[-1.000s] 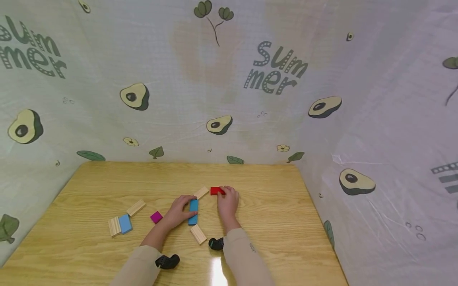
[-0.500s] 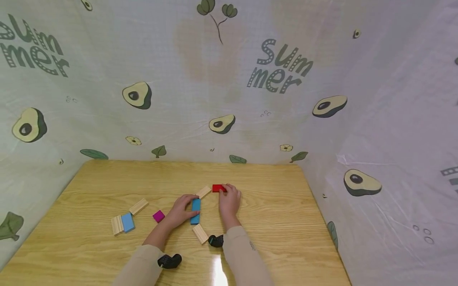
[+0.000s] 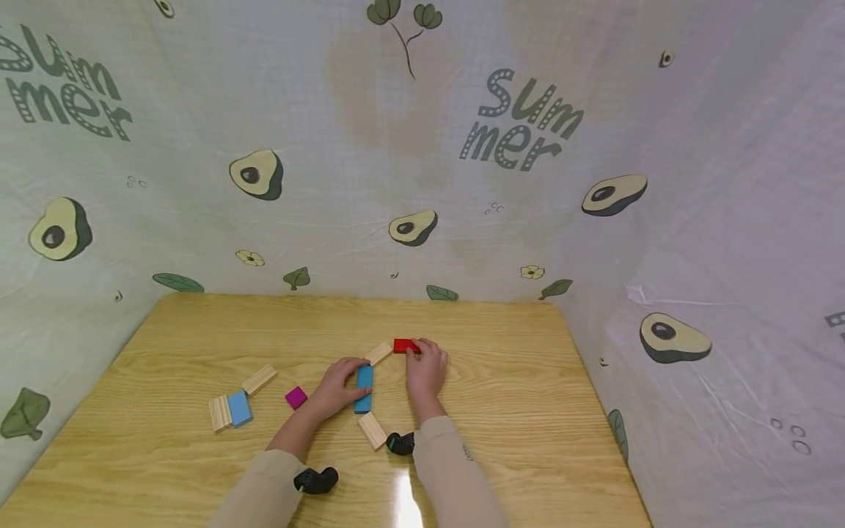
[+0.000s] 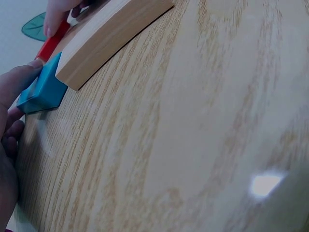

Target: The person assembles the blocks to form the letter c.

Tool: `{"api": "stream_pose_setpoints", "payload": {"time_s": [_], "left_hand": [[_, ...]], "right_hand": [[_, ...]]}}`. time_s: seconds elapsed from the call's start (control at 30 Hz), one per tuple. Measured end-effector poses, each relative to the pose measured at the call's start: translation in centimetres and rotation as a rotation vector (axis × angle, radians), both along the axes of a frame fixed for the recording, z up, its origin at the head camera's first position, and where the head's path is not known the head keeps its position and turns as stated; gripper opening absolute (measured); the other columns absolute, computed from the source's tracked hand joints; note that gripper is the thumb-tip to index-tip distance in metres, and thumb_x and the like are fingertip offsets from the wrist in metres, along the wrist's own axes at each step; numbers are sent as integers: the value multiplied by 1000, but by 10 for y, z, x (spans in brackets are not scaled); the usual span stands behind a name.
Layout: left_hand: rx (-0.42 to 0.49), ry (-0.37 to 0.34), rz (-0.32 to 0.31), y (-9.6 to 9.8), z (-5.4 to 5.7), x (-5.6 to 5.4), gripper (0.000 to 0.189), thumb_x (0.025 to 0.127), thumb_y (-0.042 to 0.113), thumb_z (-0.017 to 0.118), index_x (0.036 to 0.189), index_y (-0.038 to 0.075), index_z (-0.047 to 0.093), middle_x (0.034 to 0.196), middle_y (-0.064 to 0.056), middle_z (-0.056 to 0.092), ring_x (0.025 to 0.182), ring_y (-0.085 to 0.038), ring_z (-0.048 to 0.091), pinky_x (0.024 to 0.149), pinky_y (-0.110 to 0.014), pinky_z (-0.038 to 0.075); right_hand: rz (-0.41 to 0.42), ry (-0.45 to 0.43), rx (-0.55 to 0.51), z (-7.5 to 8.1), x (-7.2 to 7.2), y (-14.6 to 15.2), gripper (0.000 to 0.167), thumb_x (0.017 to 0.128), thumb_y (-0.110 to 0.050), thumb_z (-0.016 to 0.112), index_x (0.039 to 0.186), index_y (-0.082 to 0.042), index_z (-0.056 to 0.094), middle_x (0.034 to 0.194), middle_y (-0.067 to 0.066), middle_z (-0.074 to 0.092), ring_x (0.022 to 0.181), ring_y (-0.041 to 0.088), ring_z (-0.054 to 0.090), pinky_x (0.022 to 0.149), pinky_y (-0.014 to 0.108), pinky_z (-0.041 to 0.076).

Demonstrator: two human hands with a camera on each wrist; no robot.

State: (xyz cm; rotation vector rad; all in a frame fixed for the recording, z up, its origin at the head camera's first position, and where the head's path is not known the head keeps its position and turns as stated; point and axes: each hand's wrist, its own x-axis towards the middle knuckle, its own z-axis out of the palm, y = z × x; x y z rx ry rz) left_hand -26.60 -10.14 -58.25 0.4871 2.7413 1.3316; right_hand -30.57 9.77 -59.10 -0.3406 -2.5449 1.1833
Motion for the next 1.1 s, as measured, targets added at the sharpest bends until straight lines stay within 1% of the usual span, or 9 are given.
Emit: {"api": "stream_pose_setpoints", "payload": {"time_s": [0.3, 0.6, 0.77, 0.97, 1.03, 1.1], "left_hand": [[-7, -2, 2, 0, -1, 0, 54, 85, 23, 78, 132, 7, 57, 133, -18, 51, 124, -41, 43, 103, -57, 34], [-10, 11, -5, -1, -3, -2, 54, 85, 24, 78, 132, 6, 57, 132, -18, 52, 123, -40, 44, 102, -56, 35], [-11, 4, -10, -1, -2, -2, 55, 85, 24, 77, 133, 7, 57, 133, -18, 51, 124, -40, 44, 103, -55, 34], [47, -29, -12, -2, 1, -1, 56, 85, 22, 78, 134, 6, 57, 135, -17, 52, 127, -39, 43, 106, -56, 31], [61, -41, -9, -3, 1, -1, 56, 85, 22, 78, 134, 6, 56, 136, -16, 51, 127, -38, 44, 106, -55, 31], [89, -53, -6, -5, 2, 0, 55, 85, 21, 77, 134, 6, 56, 135, -17, 52, 124, -37, 46, 104, -54, 34]], "right_hand": [[7, 17, 8, 0, 1, -1, 25, 89, -20, 73, 113, -13, 75, 124, 3, 64, 112, 28, 49, 89, 43, 42], [9, -10, 8, 1, 1, -1, 26, 90, -22, 72, 114, -14, 74, 126, 1, 63, 114, 26, 47, 91, 43, 41], [13, -6, -1, 2, 1, 0, 27, 90, -22, 72, 115, -14, 74, 126, 2, 62, 115, 27, 48, 92, 44, 41], [49, 37, -91, 3, 4, 5, 29, 89, -16, 73, 117, -9, 72, 127, 9, 60, 117, 32, 48, 95, 47, 40], [75, 47, -137, 4, 5, 7, 30, 88, -13, 73, 118, -6, 71, 128, 12, 58, 120, 34, 47, 98, 48, 39], [103, 40, -186, 5, 7, 9, 30, 89, -11, 72, 119, -4, 70, 130, 14, 56, 121, 35, 47, 100, 49, 39]]}}
